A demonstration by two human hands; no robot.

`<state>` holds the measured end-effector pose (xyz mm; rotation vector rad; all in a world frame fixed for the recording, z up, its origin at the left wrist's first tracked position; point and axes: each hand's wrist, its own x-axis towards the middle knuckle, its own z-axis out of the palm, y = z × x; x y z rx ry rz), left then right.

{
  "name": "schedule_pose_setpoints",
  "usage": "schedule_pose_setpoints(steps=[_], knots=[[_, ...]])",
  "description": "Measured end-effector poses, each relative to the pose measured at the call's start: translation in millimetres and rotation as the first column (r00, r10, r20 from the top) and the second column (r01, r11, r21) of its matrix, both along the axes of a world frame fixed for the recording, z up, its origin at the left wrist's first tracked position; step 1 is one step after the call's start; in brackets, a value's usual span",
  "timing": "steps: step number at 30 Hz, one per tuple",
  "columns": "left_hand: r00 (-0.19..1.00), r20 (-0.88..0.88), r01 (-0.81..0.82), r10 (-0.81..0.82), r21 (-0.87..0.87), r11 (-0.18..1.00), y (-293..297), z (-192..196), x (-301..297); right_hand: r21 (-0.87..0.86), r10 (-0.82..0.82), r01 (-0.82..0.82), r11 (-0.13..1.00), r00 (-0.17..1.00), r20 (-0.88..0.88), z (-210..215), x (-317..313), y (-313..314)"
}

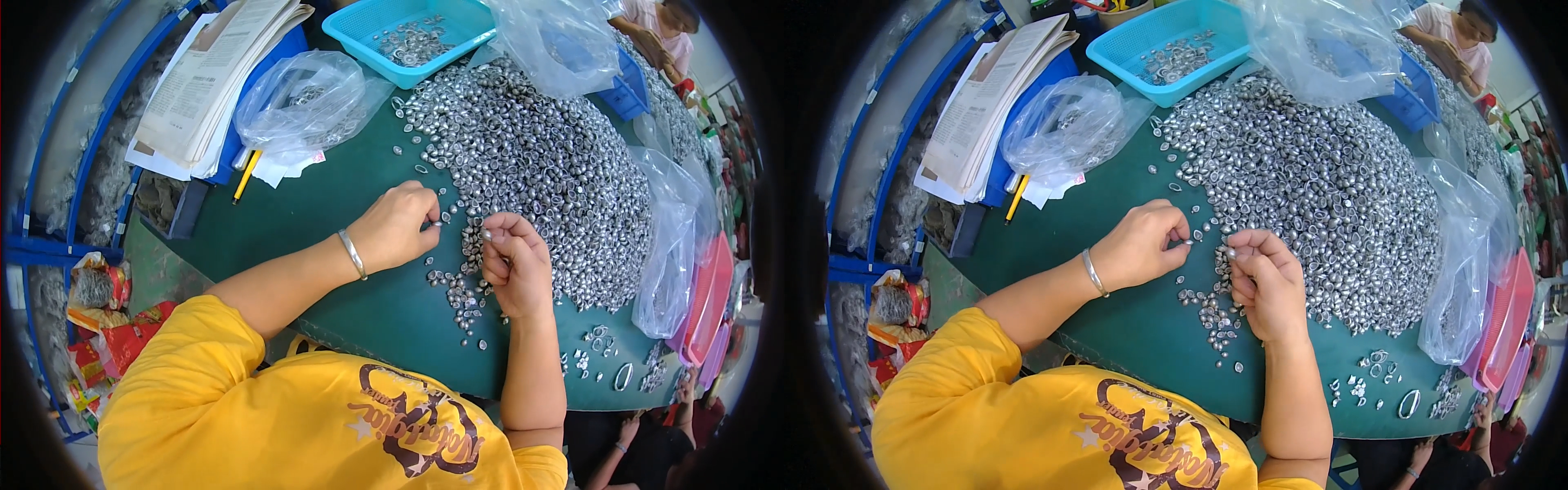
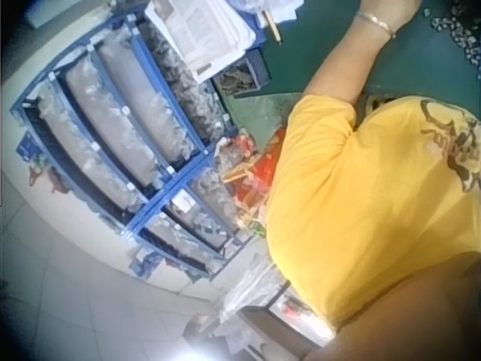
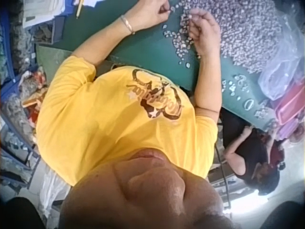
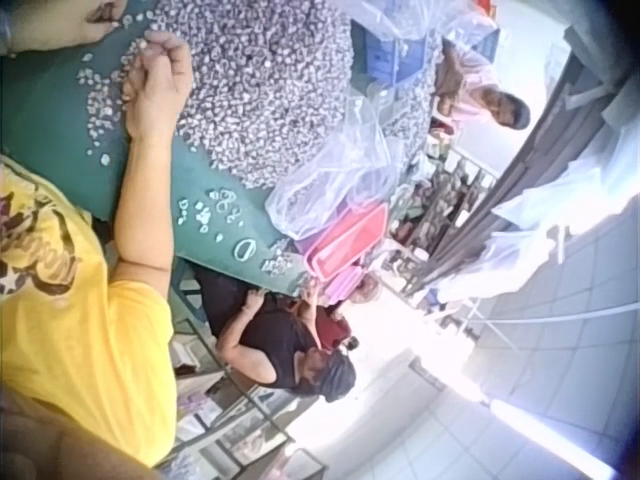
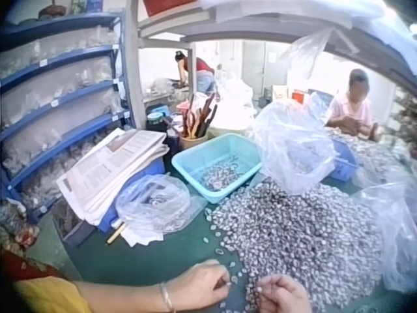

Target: The person sorts through a pile of small metal parts on a table, picking them up by hand and moving them into different groups or containers.

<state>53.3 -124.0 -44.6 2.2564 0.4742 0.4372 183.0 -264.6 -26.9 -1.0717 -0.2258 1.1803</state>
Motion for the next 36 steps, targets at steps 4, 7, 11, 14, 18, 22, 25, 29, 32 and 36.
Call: schedule_pose_setpoints(steps=[4,7,11,14,18,22,25,29,32,36], knots=[[0.999,-0.032,-0.036,0.031,-0.186,0.982,-6.1,5.3,0.7,-0.046,0.023,-0.022,0.999,0.999,0.035,-4.4,3.4,-1.8],[0.996,-0.094,-0.063,0.004,-0.625,0.778,2.2,0.3,-0.3,-0.162,0.020,0.037,0.986,0.942,0.334,-3.5,-0.2,-0.5],[0.991,0.088,0.038,0.103,-0.911,0.411,11.6,2.7,-2.5,-0.185,0.099,0.087,0.979,0.586,0.804,-15.9,-7.4,-1.2],[0.947,0.130,0.062,0.294,-0.971,0.229,16.5,3.0,-1.5,-0.077,0.079,-0.017,0.997,0.303,0.950,-9.5,-22.6,4.6],[0.933,0.163,0.153,0.321,-0.987,0.057,25.1,-5.4,-4.4,-0.140,0.150,-0.129,0.982,0.072,0.986,-5.6,-35.4,16.1],[0.935,0.180,0.206,0.305,-0.977,-0.055,23.2,-4.2,-6.7,-0.277,0.273,-0.095,0.956,-0.051,0.961,-3.5,-38.0,27.4],[0.943,0.190,0.234,0.271,-0.962,-0.140,21.2,-1.9,-7.9,-0.326,0.319,-0.122,0.937,-0.076,0.945,-3.3,-36.2,28.2],[0.946,0.238,0.296,0.221,-0.912,-0.284,19.9,-7.9,-9.2,-0.235,0.250,-0.104,0.966,0.169,0.953,-0.5,-30.2,22.5],[0.948,0.230,0.301,0.220,-0.872,-0.387,18.5,-5.9,-12.2,-0.354,0.327,0.010,0.935,0.364,0.872,8.3,-28.8,12.7],[0.959,0.213,0.268,0.187,-0.894,-0.360,13.8,1.5,-11.2,-0.265,0.198,0.092,0.960,0.445,0.873,-1.0,-24.5,1.8]])
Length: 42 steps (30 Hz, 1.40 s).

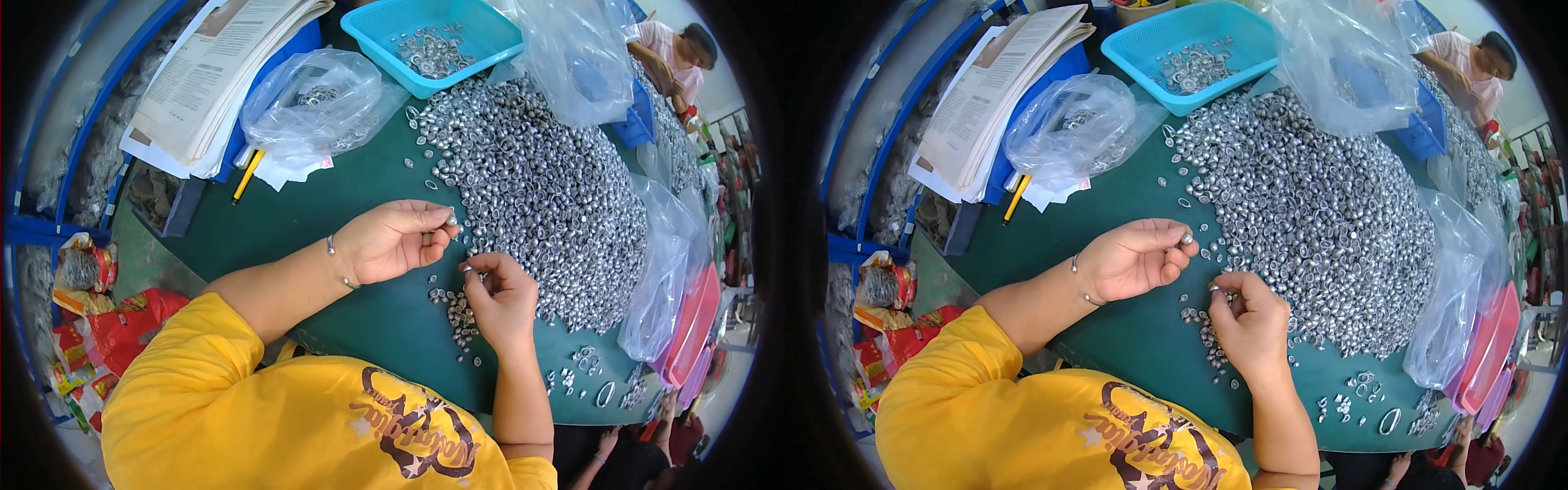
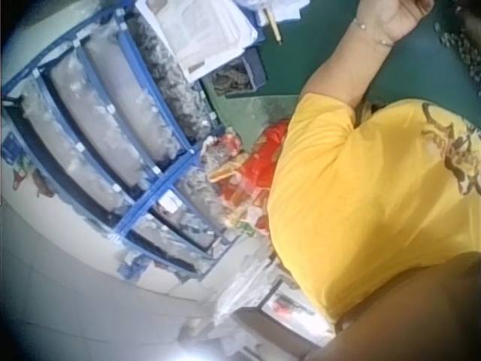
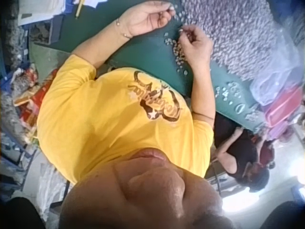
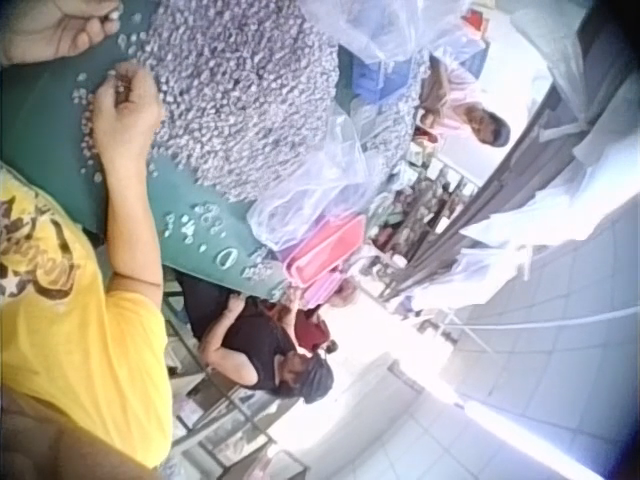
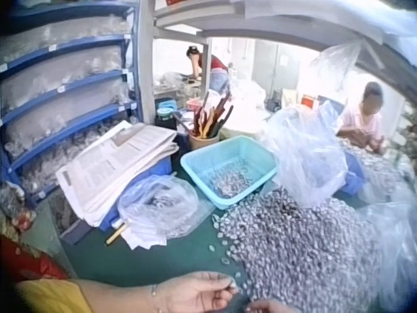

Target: The person sorts through a pile of small metal parts on a table, picking them up by hand and moving them into different groups or containers.

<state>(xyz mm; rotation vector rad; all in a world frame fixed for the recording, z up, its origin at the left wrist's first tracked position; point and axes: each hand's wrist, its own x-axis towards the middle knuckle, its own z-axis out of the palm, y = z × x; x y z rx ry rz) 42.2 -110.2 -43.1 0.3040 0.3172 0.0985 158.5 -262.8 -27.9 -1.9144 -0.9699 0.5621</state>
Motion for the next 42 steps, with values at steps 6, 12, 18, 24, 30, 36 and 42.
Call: schedule_pose_setpoints(steps=[6,12,18,24,30,36,42], knots=[[0.987,-0.136,0.120,-0.091,0.227,0.966,-9.9,1.0,2.1,0.241,0.041,-0.087,0.967,0.981,0.192,-2.1,0.3,-1.4],[0.958,-0.261,0.227,-0.120,0.431,0.873,-21.2,-0.1,4.8,0.300,0.004,-0.073,0.951,0.974,0.226,-7.2,-8.7,-4.2],[0.959,-0.272,0.193,-0.079,0.424,0.885,-23.2,3.3,5.5,0.409,-0.012,-0.032,0.912,0.995,0.103,-18.0,-6.6,-5.1],[0.971,-0.227,0.172,-0.081,0.421,0.890,-22.6,-2.8,4.7,0.428,0.001,-0.046,0.902,0.994,0.105,-18.1,-5.9,-6.2],[0.979,-0.197,0.138,-0.049,0.473,0.870,-21.6,1.6,4.0,0.381,0.017,-0.142,0.914,0.950,0.313,-11.2,-2.0,-2.5],[0.989,-0.080,-0.107,0.127,0.222,0.969,11.3,4.7,0.1,0.151,0.032,-0.103,0.983,0.911,0.410,-5.1,12.6,8.7],[0.964,-0.168,-0.149,0.204,0.294,0.944,9.2,1.6,-0.4,-0.129,0.256,-0.224,0.966,0.761,0.596,-6.9,4.9,37.4]])
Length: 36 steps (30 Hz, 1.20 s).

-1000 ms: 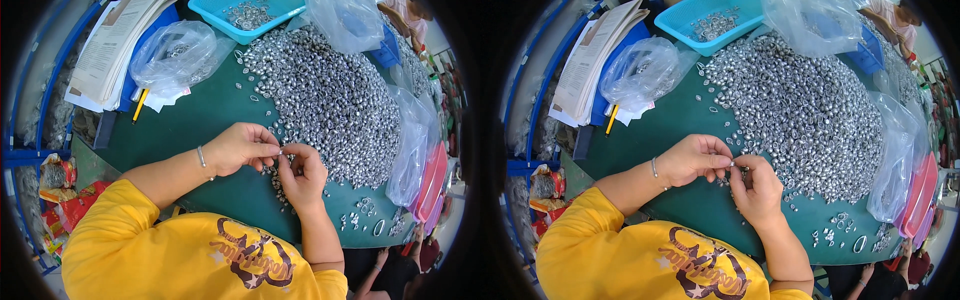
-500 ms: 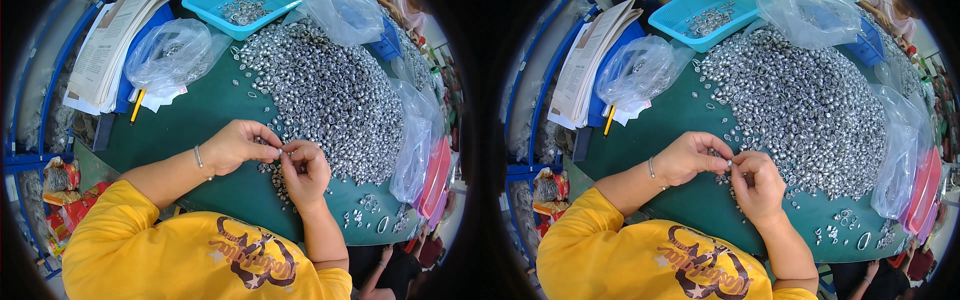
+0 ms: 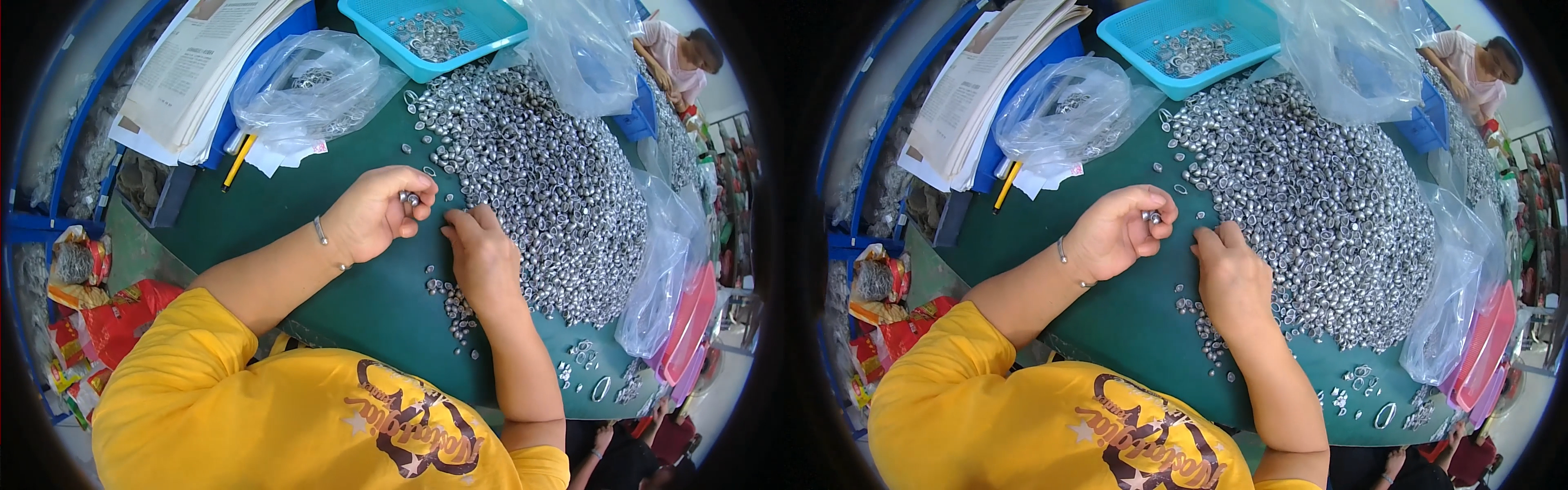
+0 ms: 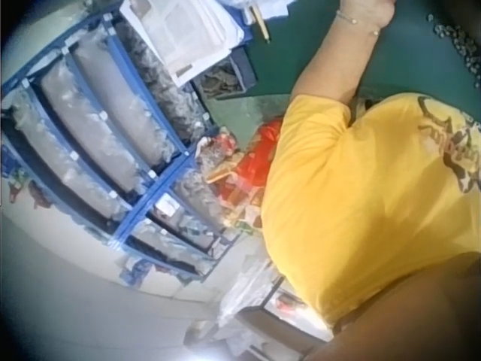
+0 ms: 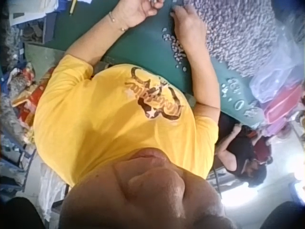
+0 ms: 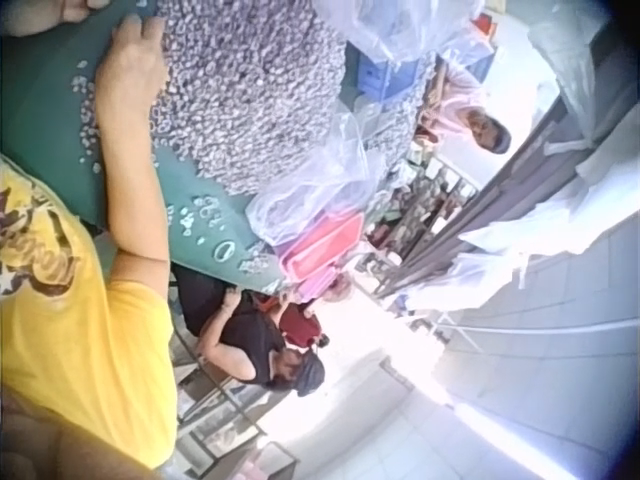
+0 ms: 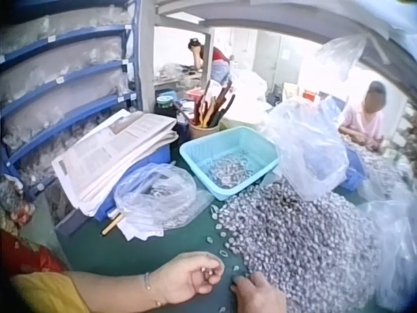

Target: The person sorts through a pile of small metal parts on a table, picking them up by hand and moving them into different groups or containers.

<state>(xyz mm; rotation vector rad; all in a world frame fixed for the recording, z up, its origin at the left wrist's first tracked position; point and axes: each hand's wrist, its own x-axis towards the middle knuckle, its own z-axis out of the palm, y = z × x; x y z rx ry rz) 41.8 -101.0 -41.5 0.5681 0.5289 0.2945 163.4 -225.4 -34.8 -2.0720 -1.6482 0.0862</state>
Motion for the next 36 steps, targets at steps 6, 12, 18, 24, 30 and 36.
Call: schedule_pose_setpoints(steps=[6,12,18,24,30,36], knots=[[0.978,-0.209,0.096,0.016,0.515,0.852,-6.9,-2.3,4.9,0.132,-0.036,0.055,0.990,0.989,-0.140,2.0,9.2,-16.6],[0.957,-0.259,0.239,0.129,0.959,0.154,-12.2,-1.7,23.9,0.003,-0.061,0.061,0.998,0.998,0.004,-0.8,4.9,-9.7],[0.979,-0.199,0.205,0.048,0.966,-0.158,-13.4,-14.2,34.5,0.074,-0.087,0.106,0.992,0.970,-0.226,-4.1,12.6,-21.7],[0.965,-0.259,0.261,0.040,0.962,-0.080,-10.3,-10.6,33.8,-0.101,-0.070,0.249,0.963,-0.128,-0.989,9.5,28.4,-54.1],[0.951,-0.290,0.305,0.109,0.937,-0.171,-13.4,-9.3,35.3,-0.022,0.086,0.257,0.966,-0.401,-0.912,2.1,25.8,-61.5],[0.966,-0.254,0.258,0.054,0.961,-0.102,-15.1,-10.9,35.1,0.028,0.141,0.273,0.962,-0.405,-0.903,1.8,27.2,-65.0]])
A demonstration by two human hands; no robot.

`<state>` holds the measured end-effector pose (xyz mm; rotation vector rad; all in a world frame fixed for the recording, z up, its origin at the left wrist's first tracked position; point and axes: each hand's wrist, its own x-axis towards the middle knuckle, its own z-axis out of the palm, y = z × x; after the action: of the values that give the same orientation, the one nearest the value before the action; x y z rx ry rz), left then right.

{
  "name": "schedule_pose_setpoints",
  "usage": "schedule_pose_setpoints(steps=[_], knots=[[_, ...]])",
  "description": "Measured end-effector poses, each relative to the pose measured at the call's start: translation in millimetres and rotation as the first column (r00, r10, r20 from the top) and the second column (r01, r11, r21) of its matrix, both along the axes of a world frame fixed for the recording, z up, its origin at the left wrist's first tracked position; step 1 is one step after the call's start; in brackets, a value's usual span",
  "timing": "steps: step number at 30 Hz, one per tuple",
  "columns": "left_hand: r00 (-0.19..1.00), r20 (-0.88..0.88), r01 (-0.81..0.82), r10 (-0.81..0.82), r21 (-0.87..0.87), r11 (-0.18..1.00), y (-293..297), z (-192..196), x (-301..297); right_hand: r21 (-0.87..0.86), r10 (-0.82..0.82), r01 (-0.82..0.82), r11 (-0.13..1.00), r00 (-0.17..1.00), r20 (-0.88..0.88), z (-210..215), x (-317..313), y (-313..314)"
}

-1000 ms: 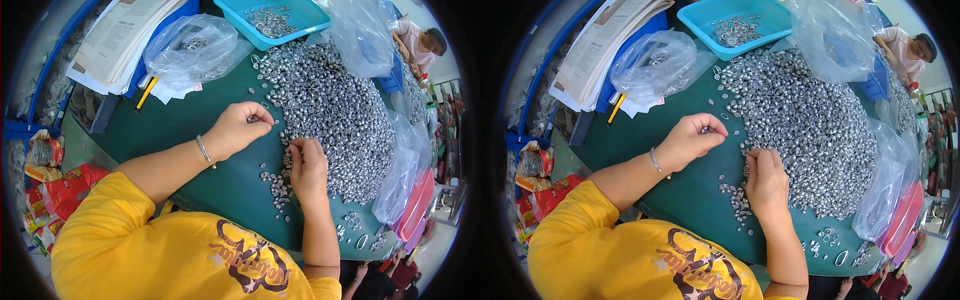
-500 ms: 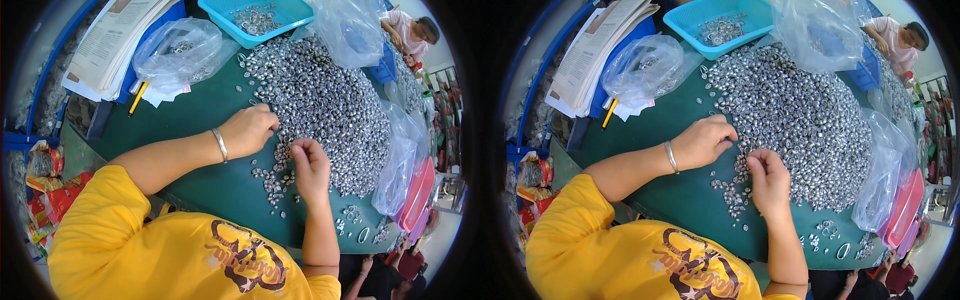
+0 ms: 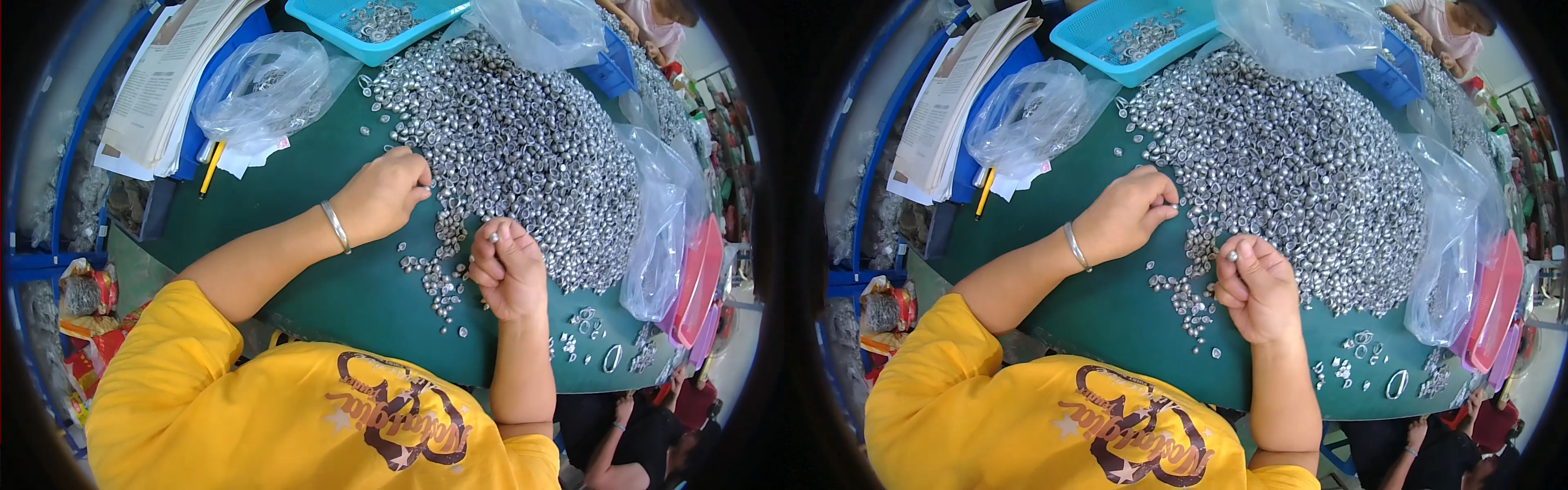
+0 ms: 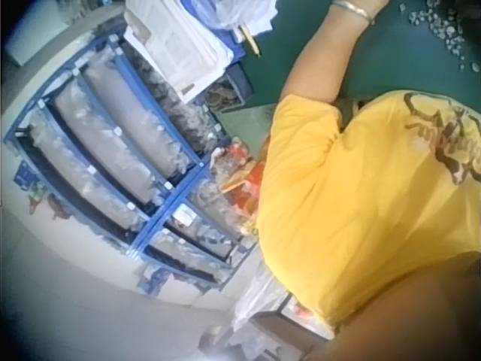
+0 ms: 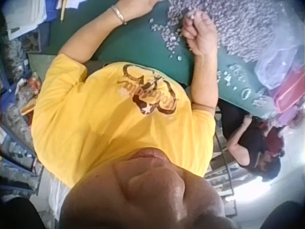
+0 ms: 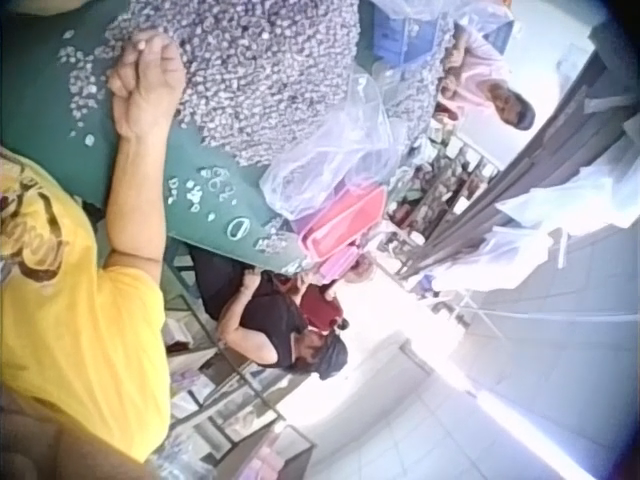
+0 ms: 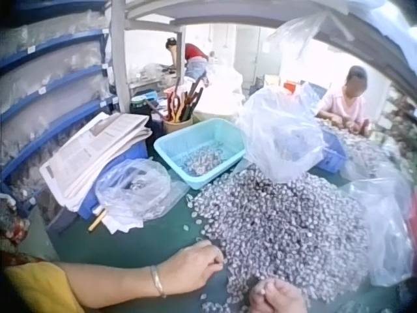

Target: The person sorts through a pile of small metal parts on a table, picking them up by hand and moving them into different groups or containers.

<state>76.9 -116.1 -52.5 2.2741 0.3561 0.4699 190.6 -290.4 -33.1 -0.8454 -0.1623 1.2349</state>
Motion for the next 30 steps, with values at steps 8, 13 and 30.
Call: schedule_pose_setpoints(steps=[8,13,30], knots=[[0.994,-0.024,0.012,-0.110,-0.951,0.309,-22.8,20.3,-24.6,-0.415,0.379,-0.055,0.908,0.530,0.759,13.0,-5.2,-15.0],[0.977,-0.117,-0.036,-0.180,-0.917,0.398,-26.5,24.2,-21.3,-0.336,0.336,0.044,0.941,-0.007,0.942,7.5,-28.3,-10.5],[0.995,-0.023,0.015,-0.094,-0.923,0.385,-23.5,18.6,-23.6,-0.296,0.288,0.012,0.955,0.205,0.935,1.2,-19.2,-9.3]])
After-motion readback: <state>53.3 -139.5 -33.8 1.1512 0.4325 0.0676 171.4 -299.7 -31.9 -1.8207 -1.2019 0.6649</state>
